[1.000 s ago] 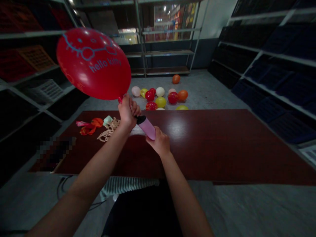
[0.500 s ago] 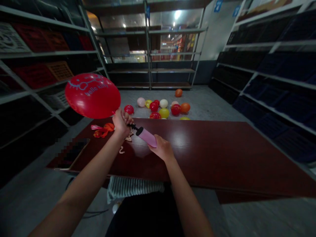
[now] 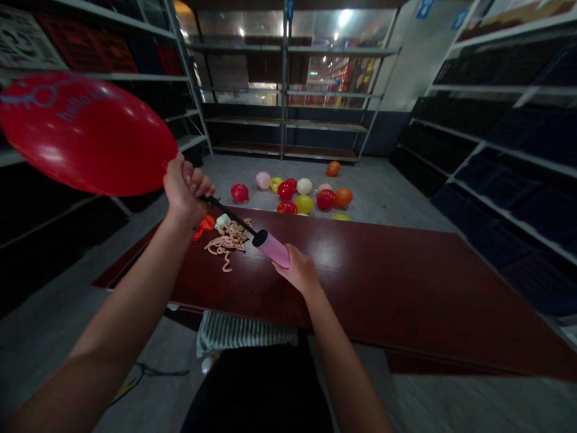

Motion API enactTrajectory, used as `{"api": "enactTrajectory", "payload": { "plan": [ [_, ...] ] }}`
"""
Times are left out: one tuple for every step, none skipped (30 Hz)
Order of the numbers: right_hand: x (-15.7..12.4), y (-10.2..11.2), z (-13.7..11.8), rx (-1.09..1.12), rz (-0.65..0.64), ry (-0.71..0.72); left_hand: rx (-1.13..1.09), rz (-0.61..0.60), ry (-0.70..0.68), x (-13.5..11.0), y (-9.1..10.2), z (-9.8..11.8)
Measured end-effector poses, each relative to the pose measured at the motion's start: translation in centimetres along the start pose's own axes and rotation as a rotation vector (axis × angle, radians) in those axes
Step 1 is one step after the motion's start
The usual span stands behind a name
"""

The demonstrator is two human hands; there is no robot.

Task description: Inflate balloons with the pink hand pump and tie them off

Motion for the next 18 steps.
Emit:
{"api": "enactTrajectory", "payload": {
  "plan": [
    [0.0,0.0,0.2,-0.002,0.012,-0.015,0.012,-0.023,-0.013,-0.2,-0.8,-0.2],
    [0.0,0.1,0.4,-0.004,0.026,-0.033,0.023,-0.046,-0.032,-0.4,-1.5,-0.6],
    [-0.1,0.2,0.6,-0.007,0.043,-0.055,0.03,-0.066,-0.053,-0.6,-2.2,-1.0],
    [-0.1,0.2,0.8,-0.009,0.063,-0.079,0.035,-0.082,-0.07,-0.6,-2.9,-1.5],
    [-0.1,0.2,1.1,-0.01,0.082,-0.103,0.04,-0.094,-0.082,-0.6,-3.6,-2.1],
    [-0.1,0.2,1.3,-0.01,0.1,-0.127,0.044,-0.098,-0.089,-0.6,-4.2,-2.8],
    [-0.2,0.2,1.4,-0.005,0.115,-0.15,0.046,-0.1,-0.088,-0.5,-4.8,-3.6],
    [-0.1,0.2,1.5,0.001,0.128,-0.171,0.049,-0.103,-0.08,-0.5,-5.4,-4.5],
    [-0.1,0.2,1.6,0.008,0.139,-0.192,0.053,-0.107,-0.062,-0.6,-5.8,-5.6],
    [-0.1,0.2,1.7,0.013,0.146,-0.213,0.056,-0.11,-0.041,-0.7,-6.2,-6.8],
    [-0.1,0.1,1.7,0.015,0.151,-0.235,0.06,-0.113,-0.013,-1.0,-6.4,-8.2],
    [-0.1,0.1,1.7,0.012,0.152,-0.257,0.067,-0.114,0.019,-1.3,-6.5,-9.6],
    [-0.1,0.1,1.7,0.005,0.149,-0.279,0.075,-0.111,0.047,-1.8,-6.4,-11.0],
    [0.0,0.2,1.7,-0.007,0.143,-0.301,0.085,-0.11,0.076,-2.2,-6.3,-12.4],
    [0.0,0.2,1.6,-0.021,0.134,-0.324,0.097,-0.108,0.109,-2.6,-6.0,-13.6],
    [0.0,0.2,1.6,-0.038,0.127,-0.344,0.102,-0.09,0.135,-3.0,-5.7,-14.6],
    [0.1,0.2,1.6,-0.054,0.119,-0.36,0.107,-0.075,0.16,-3.3,-5.3,-15.3],
    [0.1,0.2,1.7,-0.067,0.111,-0.369,0.109,-0.057,0.177,-3.5,-5.0,-15.8]
  ]
}}
Point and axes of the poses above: each hand's wrist, its own x-axis towards the middle knuckle, its own y-axis out of the back of the hand, z = x × y, the point moved 1 cm from there along x, towards the middle knuckle, and after that the axes turned 2 degrees about z, right-handed, at the moved point
